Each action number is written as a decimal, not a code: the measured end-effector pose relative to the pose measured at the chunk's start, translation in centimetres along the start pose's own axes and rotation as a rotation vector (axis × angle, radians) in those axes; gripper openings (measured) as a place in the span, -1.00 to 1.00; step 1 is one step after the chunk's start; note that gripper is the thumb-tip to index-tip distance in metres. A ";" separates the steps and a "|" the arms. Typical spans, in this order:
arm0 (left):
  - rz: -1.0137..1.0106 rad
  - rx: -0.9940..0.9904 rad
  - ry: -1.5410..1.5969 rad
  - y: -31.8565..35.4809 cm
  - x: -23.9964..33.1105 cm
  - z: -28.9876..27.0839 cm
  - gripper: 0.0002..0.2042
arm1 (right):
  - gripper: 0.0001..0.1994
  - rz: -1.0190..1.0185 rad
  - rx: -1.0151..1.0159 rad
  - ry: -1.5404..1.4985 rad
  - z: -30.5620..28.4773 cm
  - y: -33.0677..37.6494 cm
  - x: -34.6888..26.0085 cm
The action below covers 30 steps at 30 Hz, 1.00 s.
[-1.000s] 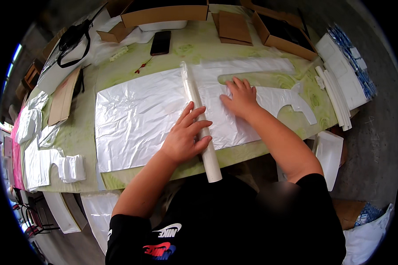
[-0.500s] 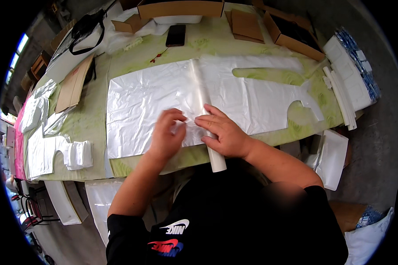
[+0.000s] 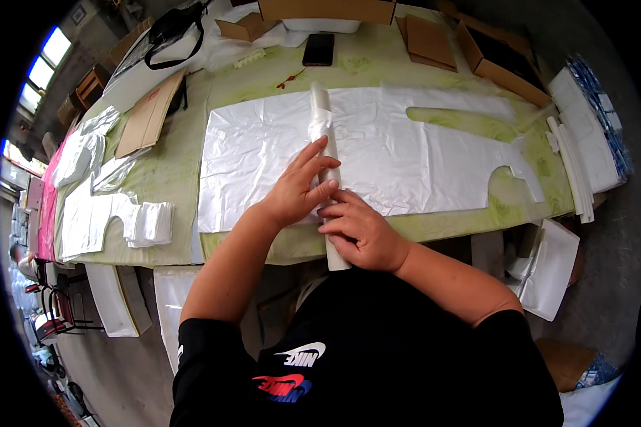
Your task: The person wraps white rectangular items in clear plastic film on a workbench. They unroll the film, place the item inside, fold the edges, and set the wrapped item aside. The process is repeated multiple times.
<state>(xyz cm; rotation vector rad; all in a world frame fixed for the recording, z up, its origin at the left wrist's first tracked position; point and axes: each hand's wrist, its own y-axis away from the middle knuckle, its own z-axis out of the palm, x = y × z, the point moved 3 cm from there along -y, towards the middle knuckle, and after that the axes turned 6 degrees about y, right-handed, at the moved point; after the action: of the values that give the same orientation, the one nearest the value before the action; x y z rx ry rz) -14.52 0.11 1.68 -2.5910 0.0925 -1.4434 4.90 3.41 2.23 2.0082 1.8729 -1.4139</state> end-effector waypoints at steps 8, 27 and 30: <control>0.005 0.088 -0.310 3.0 1.6 -2.3 -0.74 | -0.75 -0.041 -0.184 -0.238 1.9 -2.2 -1.5; -0.578 0.322 -0.644 8.5 0.2 -8.1 -0.25 | -0.77 -0.126 -0.054 -0.306 -0.3 1.7 -3.3; -0.834 0.276 -0.872 7.6 -0.8 -8.6 -0.06 | -0.77 -0.119 -0.051 -0.305 -0.7 2.0 -3.1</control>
<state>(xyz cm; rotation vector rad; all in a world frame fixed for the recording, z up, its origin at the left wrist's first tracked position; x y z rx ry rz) -22.02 -8.33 4.10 -2.8384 -1.2924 -0.2422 7.42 0.92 3.57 1.5746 1.8955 -1.5786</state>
